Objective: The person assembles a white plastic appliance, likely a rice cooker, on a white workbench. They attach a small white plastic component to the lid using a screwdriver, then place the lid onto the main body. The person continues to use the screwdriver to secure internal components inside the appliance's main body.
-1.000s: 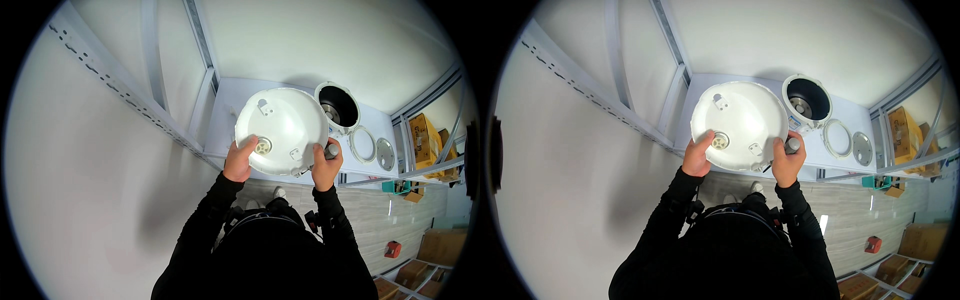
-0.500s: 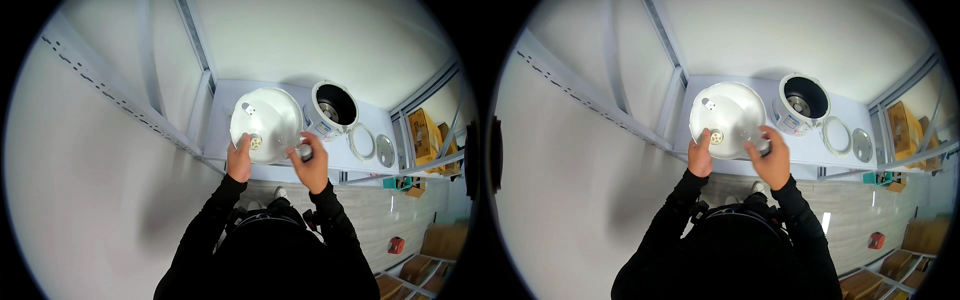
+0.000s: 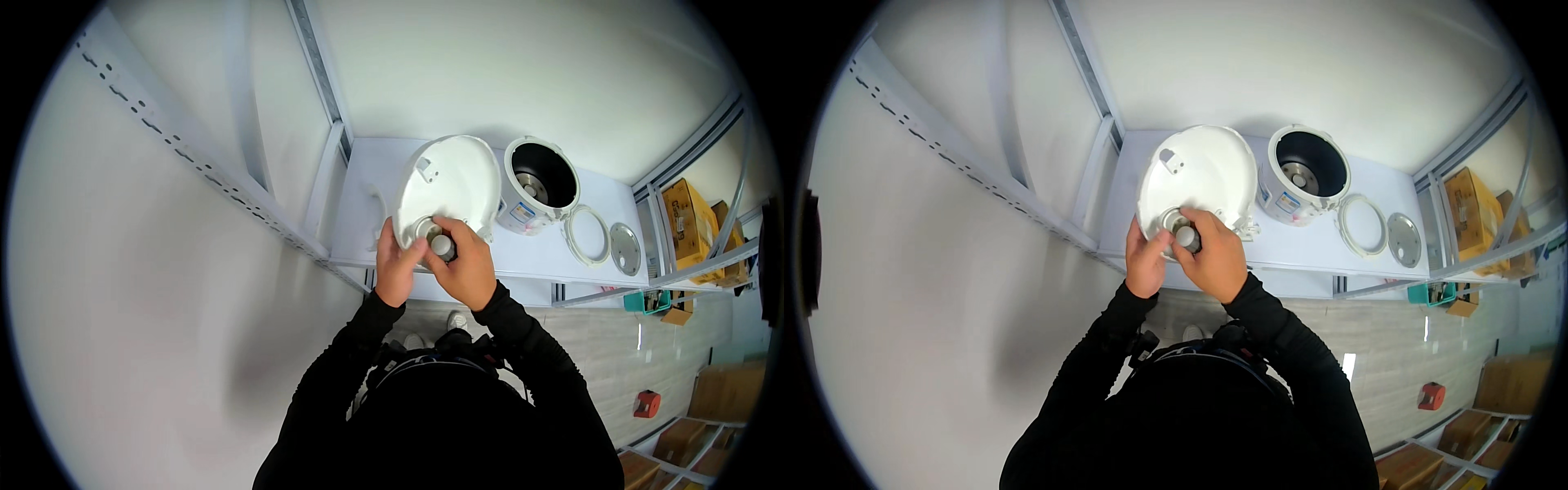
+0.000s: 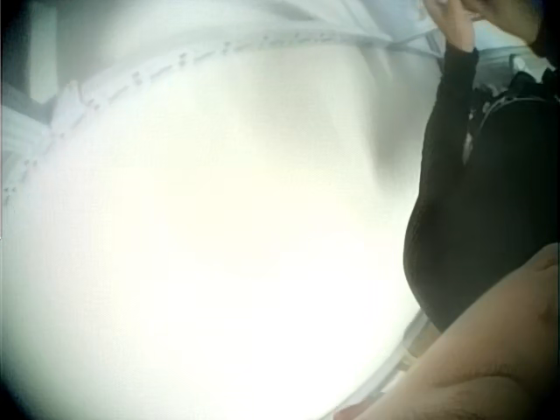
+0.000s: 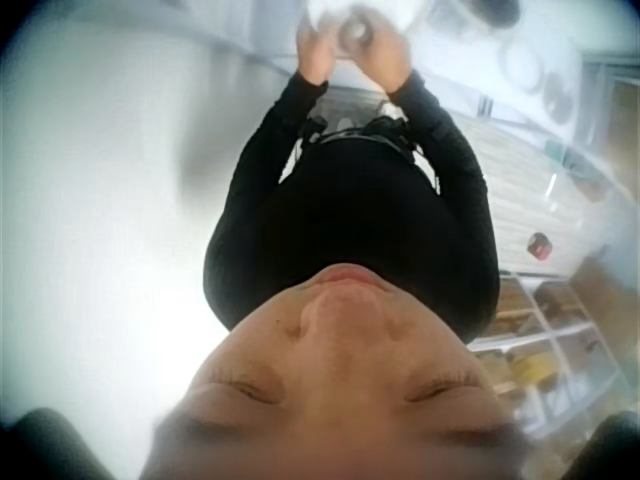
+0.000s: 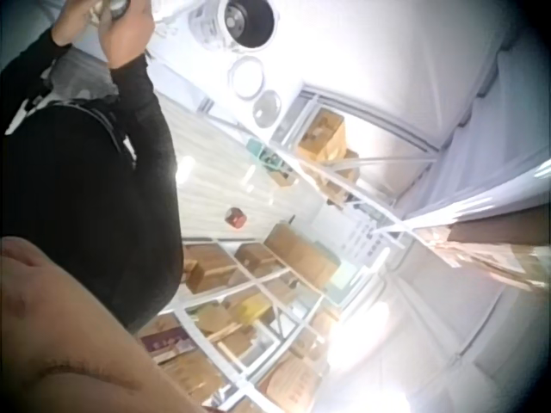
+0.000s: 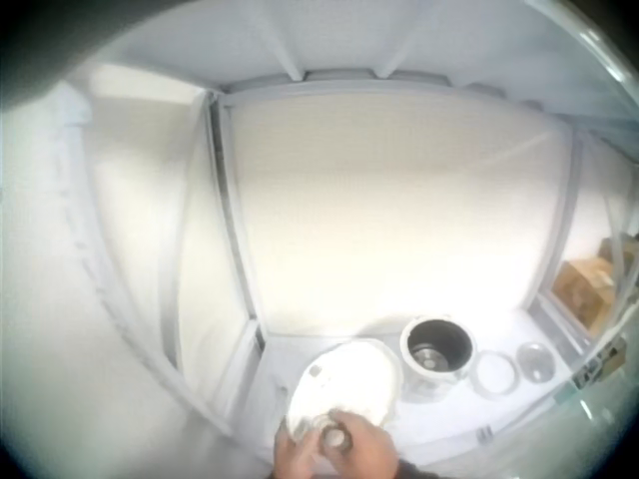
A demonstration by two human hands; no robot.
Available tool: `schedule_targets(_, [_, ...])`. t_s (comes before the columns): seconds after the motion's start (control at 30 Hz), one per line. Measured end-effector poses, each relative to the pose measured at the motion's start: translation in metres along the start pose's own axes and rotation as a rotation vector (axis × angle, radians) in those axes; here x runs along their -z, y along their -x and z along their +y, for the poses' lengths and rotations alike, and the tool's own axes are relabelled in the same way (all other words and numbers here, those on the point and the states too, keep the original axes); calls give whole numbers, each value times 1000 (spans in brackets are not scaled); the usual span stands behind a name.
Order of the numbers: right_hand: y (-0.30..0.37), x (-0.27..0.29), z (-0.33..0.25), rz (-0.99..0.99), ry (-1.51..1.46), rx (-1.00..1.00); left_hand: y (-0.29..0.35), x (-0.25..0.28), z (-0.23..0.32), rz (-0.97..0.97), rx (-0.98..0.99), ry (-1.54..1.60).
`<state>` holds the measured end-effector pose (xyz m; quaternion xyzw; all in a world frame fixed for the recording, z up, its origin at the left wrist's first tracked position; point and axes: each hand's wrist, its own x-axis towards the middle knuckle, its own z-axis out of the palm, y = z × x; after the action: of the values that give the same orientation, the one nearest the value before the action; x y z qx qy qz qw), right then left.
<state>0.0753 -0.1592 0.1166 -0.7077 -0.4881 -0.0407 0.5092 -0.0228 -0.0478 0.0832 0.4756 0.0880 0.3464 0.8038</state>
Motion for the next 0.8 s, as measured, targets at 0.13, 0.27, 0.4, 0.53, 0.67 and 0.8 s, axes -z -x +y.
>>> schedule_targets(0.13, [3,2,-1,-51,-132,-51,5,5,4,-121,9,-23])
schedule_targets(0.27, [4,5,-6,-101,-193,-46,9,6,8,-136,15,-48])
schedule_targets(0.4, [8,-3,-6,-63,-190,-44,11,12,3,-131,4,0])
schedule_targets(0.53, [9,-4,-11,-23,-148,-80,13,10,-4,-66,-20,7])
schedule_targets(0.67, [10,-5,-13,16,-150,-97,12,7,-6,-45,-60,-27])
schedule_targets(0.8, [10,-3,-14,41,-156,-93,12,2,-5,-45,-78,-39])
